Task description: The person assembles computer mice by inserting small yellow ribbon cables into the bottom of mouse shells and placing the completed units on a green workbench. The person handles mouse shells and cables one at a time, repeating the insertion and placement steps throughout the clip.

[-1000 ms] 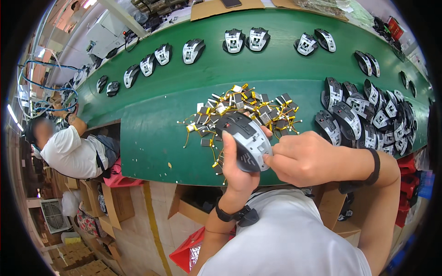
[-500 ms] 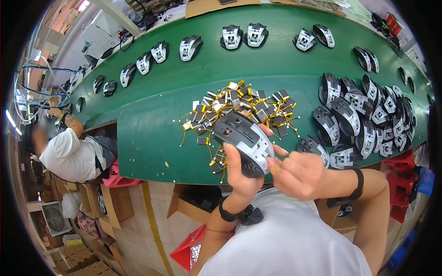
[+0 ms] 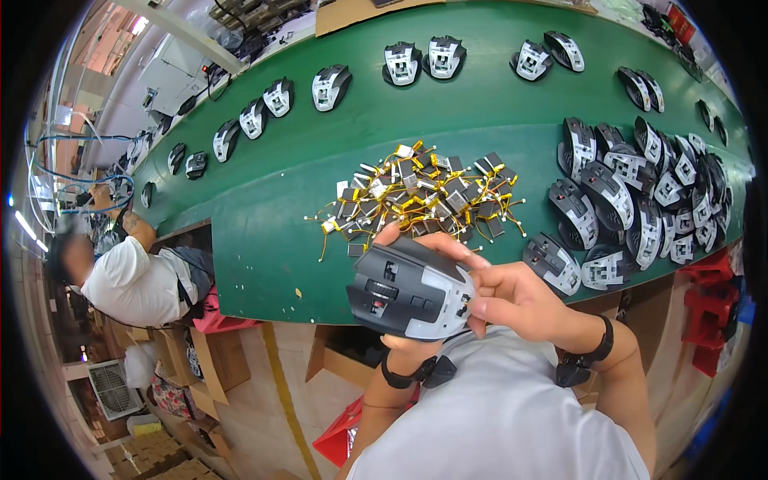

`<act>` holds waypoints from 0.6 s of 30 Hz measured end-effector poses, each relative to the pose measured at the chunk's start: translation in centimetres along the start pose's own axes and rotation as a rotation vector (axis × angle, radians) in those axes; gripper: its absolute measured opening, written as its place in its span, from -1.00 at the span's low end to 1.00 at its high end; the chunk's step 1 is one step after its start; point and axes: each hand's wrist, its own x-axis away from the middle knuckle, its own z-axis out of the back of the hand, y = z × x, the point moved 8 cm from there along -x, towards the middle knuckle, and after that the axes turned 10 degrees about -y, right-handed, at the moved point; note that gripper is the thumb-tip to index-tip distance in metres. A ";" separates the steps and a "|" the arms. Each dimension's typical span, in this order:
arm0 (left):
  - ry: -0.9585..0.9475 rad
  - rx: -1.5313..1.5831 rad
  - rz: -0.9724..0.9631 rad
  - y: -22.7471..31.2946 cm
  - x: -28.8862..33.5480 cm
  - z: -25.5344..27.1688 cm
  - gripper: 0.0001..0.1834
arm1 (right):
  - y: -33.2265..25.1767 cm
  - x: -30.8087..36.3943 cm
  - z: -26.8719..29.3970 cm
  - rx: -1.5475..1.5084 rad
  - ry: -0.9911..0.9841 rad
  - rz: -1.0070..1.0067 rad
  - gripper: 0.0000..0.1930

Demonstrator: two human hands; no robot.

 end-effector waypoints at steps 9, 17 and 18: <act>-0.061 0.029 0.018 0.7 0.1 -1.2 0.16 | 0.2 -0.1 0.0 -0.058 0.000 -0.026 -0.85; -0.102 0.026 0.067 -0.8 0.4 -1.7 0.18 | 1.5 0.4 0.9 -0.097 0.001 -0.061 -0.86; -0.081 0.003 0.095 -1.0 0.4 -1.7 0.18 | 1.7 0.6 1.1 -0.080 0.017 -0.063 -0.86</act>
